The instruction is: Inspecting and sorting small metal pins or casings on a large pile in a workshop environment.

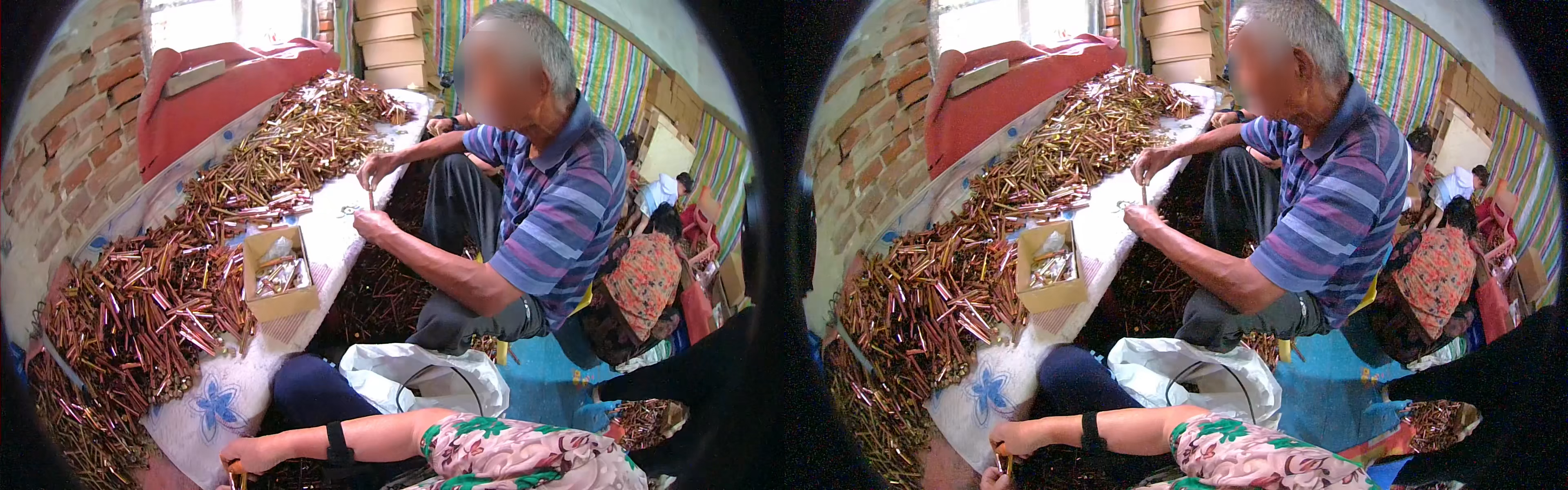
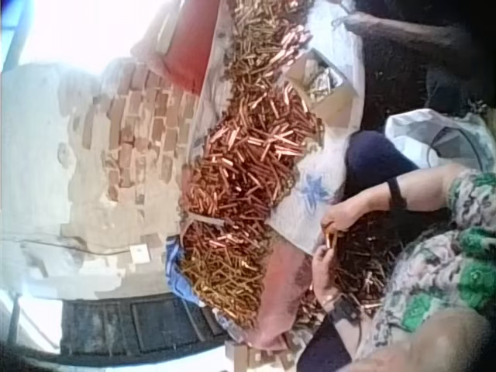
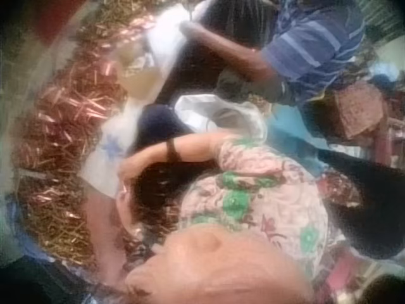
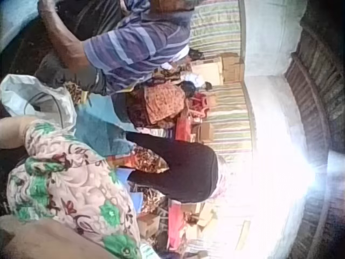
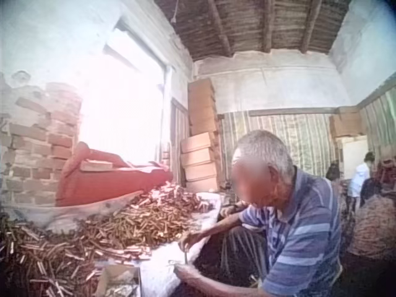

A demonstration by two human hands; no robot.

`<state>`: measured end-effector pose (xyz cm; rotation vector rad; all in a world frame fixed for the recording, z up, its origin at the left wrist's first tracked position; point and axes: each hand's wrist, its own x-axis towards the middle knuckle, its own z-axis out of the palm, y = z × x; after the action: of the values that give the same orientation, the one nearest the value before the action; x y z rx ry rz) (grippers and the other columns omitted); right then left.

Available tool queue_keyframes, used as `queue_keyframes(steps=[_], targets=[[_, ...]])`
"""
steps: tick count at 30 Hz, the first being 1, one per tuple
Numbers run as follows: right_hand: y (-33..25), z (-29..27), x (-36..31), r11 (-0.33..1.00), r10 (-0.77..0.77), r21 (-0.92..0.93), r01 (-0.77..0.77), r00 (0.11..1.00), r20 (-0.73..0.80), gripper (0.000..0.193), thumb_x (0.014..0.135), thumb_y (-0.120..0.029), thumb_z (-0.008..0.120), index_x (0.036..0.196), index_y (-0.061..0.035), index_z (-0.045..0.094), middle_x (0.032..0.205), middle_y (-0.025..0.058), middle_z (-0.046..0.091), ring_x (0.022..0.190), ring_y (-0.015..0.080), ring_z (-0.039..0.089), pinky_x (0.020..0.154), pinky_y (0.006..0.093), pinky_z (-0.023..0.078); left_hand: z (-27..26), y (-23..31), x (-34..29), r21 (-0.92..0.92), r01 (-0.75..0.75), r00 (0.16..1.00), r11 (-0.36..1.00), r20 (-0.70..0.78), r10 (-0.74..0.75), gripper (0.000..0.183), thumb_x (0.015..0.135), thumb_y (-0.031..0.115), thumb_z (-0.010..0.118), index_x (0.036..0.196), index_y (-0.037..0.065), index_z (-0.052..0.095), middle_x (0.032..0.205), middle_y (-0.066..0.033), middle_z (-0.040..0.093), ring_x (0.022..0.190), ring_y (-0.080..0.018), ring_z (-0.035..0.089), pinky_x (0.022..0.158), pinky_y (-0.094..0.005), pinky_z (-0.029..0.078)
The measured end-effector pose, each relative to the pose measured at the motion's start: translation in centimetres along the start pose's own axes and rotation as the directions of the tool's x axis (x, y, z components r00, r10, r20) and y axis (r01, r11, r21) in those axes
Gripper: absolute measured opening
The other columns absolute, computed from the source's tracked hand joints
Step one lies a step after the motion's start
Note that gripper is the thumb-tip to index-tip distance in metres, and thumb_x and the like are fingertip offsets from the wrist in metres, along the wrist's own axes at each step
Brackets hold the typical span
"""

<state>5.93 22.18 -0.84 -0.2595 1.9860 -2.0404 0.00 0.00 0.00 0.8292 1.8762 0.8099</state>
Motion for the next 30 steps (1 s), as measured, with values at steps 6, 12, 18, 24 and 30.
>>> queue_keyframes(steps=[6, 12, 18, 24, 30], targets=[[-0.1, -0.3, 0.8, 0.997, -0.056, -0.048, 0.052, 0.996, -0.072, 0.012, 0.085, -0.01, 0.05, 0.087, 0.0015, 0.052, 0.061, 0.0071, 0.052, 0.053, 0.0159, 0.049, 0.046, 0.0302, 0.037, 2.1, 5.4, -1.1, -0.296, -0.27, 0.923, 0.916, -0.35, 0.159, 0.033, 0.09, 0.016, 0.046, 0.117, 0.001, 0.054, 0.117, -0.016, 0.053, 0.103, -0.0248, 0.052, 0.089, -0.034, 0.039], [0.3, 0.1, 0.4, 0.996, -0.089, 0.005, 0.09, 0.99, -0.11, 0.01, 0.083, -0.009, 0.051, 0.084, 0.001, 0.052, 0.06, 0.0071, 0.052, 0.052, 0.0152, 0.048, 0.045, 0.0297, 0.037, 3.1, 6.7, -1.5, 0.056, -0.367, 0.844, 0.929, -0.4, 0.357, 0.038, 0.09, 0.023, 0.045, 0.119, 0.0, 0.053, 0.124, -0.0176, 0.05, 0.11, -0.0296, 0.049, 0.094, -0.0377, 0.036], [-0.6, 1.7, -0.2, 0.993, -0.093, -0.083, 0.086, 0.993, -0.073, 0.011, 0.083, -0.011, 0.052, 0.085, 0.0001, 0.053, 0.061, 0.007, 0.053, 0.053, 0.0145, 0.049, 0.046, 0.0297, 0.039, 3.7, 3.0, -1.8, 0.118, -0.436, 0.766, 0.892, -0.472, 0.437, 0.056, 0.087, 0.045, 0.043, 0.121, 0.002, 0.053, 0.128, -0.0172, 0.049, 0.114, -0.0348, 0.047, 0.098, -0.0425, 0.032], [-1.4, 2.4, -0.4, 0.892, -0.189, -0.393, 0.221, 0.975, 0.12, 0.023, 0.086, -0.023, 0.058, 0.093, -0.0009, 0.06, 0.075, 0.0121, 0.062, 0.065, 0.0166, 0.056, 0.058, 0.032, 0.047, 4.7, 3.4, -1.2, -0.728, -0.384, 0.692, 0.568, -0.634, -0.345, 0.013, 0.082, 0.011, 0.06, 0.088, 0.009, 0.048, 0.072, 0.0045, 0.046, 0.045, -0.0015, 0.035, 0.037, -0.0156, 0.026], [-1.1, 3.1, -1.2, 0.844, -0.015, -0.532, 0.063, 0.995, 0.095, 0.019, 0.085, -0.012, 0.058, 0.101, -0.0014, 0.056, 0.082, 0.0078, 0.062, 0.071, 0.0126, 0.056, 0.063, 0.0281, 0.047, 4.2, -2.1, -2.1, -0.591, -0.665, 0.24, 0.456, -0.747, -0.62, 0.026, 0.078, 0.01, 0.066, 0.076, 0.011, 0.04, 0.059, 0.0043, 0.037, 0.039, -0.0034, 0.027, 0.035, -0.02, 0.021]])
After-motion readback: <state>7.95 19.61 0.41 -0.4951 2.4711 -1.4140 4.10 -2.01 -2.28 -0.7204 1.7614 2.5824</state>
